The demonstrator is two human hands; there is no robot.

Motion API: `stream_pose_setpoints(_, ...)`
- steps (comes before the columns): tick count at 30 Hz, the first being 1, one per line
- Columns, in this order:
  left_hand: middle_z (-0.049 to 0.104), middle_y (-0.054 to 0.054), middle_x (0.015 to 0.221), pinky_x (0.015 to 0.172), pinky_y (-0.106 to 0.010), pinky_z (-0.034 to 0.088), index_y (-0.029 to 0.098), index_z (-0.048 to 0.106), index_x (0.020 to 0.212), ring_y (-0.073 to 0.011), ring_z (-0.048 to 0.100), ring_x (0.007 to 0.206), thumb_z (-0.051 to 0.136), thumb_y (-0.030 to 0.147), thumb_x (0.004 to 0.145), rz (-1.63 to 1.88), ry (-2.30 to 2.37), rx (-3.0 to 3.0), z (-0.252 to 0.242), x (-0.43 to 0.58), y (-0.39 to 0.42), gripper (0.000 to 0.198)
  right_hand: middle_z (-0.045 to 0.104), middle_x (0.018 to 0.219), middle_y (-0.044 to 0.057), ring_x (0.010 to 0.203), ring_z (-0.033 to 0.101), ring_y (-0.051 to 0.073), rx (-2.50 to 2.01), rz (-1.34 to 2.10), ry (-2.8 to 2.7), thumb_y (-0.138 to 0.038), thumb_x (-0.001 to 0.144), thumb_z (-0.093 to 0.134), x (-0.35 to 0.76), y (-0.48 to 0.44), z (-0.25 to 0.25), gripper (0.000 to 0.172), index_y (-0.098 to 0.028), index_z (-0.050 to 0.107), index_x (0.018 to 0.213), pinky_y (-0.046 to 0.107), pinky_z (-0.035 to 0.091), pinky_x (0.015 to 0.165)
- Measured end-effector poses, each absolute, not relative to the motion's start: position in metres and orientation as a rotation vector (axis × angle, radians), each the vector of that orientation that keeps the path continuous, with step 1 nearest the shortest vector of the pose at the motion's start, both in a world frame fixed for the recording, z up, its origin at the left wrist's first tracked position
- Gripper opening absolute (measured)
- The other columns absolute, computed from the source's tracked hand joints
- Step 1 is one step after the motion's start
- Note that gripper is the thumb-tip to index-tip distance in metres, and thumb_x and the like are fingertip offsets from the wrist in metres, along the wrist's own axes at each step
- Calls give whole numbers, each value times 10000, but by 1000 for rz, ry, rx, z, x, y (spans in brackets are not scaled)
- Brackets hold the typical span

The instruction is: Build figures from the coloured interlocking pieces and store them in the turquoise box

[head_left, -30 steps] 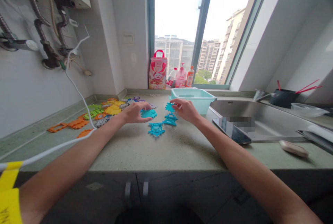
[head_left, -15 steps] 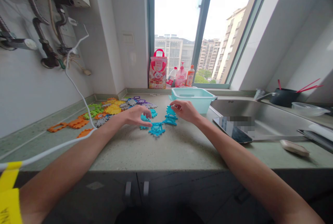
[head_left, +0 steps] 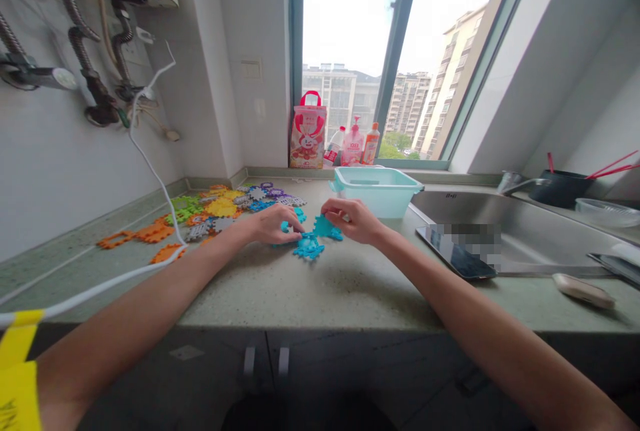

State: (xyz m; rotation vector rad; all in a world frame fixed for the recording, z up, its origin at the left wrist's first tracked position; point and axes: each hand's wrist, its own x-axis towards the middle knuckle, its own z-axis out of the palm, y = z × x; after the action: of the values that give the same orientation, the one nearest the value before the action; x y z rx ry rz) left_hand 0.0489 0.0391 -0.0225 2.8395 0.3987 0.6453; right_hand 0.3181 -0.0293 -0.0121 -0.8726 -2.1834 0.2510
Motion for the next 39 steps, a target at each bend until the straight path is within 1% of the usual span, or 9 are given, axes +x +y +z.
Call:
stream_pose_setpoints(6, 773, -37, 780, 701, -240, 466, 207, 844, 879, -151, 649, 718, 718, 234, 853, 642, 475, 2870, -29, 50, 45, 131, 635, 733, 29, 704, 553, 167, -898, 605, -2161, -243, 836, 454, 316, -22, -11, 225, -176, 630, 713, 271, 427, 659)
stream_pose_setpoints(10, 747, -31, 733, 690, -241, 453, 200, 832, 832, -144, 633, 688, 708, 243, 864, 642, 471, 2893, -31, 50, 47, 135, 685, 796, 13, 724, 580, 158, -897, 608, -2417, -339, 904, 584, 310, -37, -9, 247, -164, 757, 927, 268, 424, 696)
stream_pose_setpoints(14, 746, -30, 735, 688, -232, 449, 192, 833, 837, -142, 639, 695, 706, 230, 858, 616, 508, 2877, -31, 50, 46, 134, 722, 885, 11, 768, 640, 163, -810, 435, -2622, -443, 808, 827, 299, -54, -11, 387, -221, 770, 1119, 268, 454, 755)
stream_pose_setpoints(16, 749, -30, 747, 681, -227, 447, 185, 832, 848, -141, 645, 698, 712, 229, 851, 617, 539, 2859, -31, 50, 46, 127, 738, 913, 17, 788, 660, 170, -823, 327, -2653, -421, 810, 843, 295, -56, -14, 356, -238, 778, 1108, 273, 459, 775)
stream_pose_setpoints(21, 768, -39, 799, 675, -230, 440, 180, 836, 895, -149, 658, 714, 731, 307, 878, 633, 585, 2823, -32, 50, 45, 166, 775, 972, 29, 818, 698, 170, -860, 151, -2655, -303, 925, 733, 294, -52, -18, 115, -247, 807, 992, 262, 451, 777)
stream_pose_setpoints(25, 778, -35, 794, 707, -229, 444, 186, 844, 889, -145, 653, 722, 716, 266, 885, 654, 554, 2795, -32, 52, 44, 151, 797, 957, 43, 789, 705, 173, -935, 31, -2605, -219, 963, 651, 294, -50, -20, 173, -239, 803, 1043, 256, 433, 732)
stream_pose_setpoints(29, 781, -36, 799, 716, -223, 448, 185, 852, 885, -146, 647, 738, 703, 267, 879, 667, 547, 2740, -33, 55, 43, 170, 811, 988, 40, 800, 722, 191, -1050, -48, -2581, -285, 941, 727, 291, -51, -23, 154, -260, 795, 1077, 257, 403, 698)
stream_pose_setpoints(33, 762, -23, 761, 642, -215, 413, 166, 855, 906, -128, 611, 670, 690, 315, 883, 569, 621, 2685, -34, 55, 44, 223, 811, 957, 34, 838, 727, 200, -1120, -93, -2580, -321, 954, 723, 289, -51, -25, 107, -263, 792, 1012, 254, 387, 697)
stream_pose_setpoints(39, 647, 12, 602, 547, -236, 321, 142, 825, 774, -107, 477, 554, 666, 353, 872, 556, 647, 2639, -36, 55, 45, 282, 808, 976, 41, 852, 722, 205, -1147, -134, -2581, -334, 958, 717, 287, -53, -26, 112, -261, 785, 1010, 263, 364, 688)
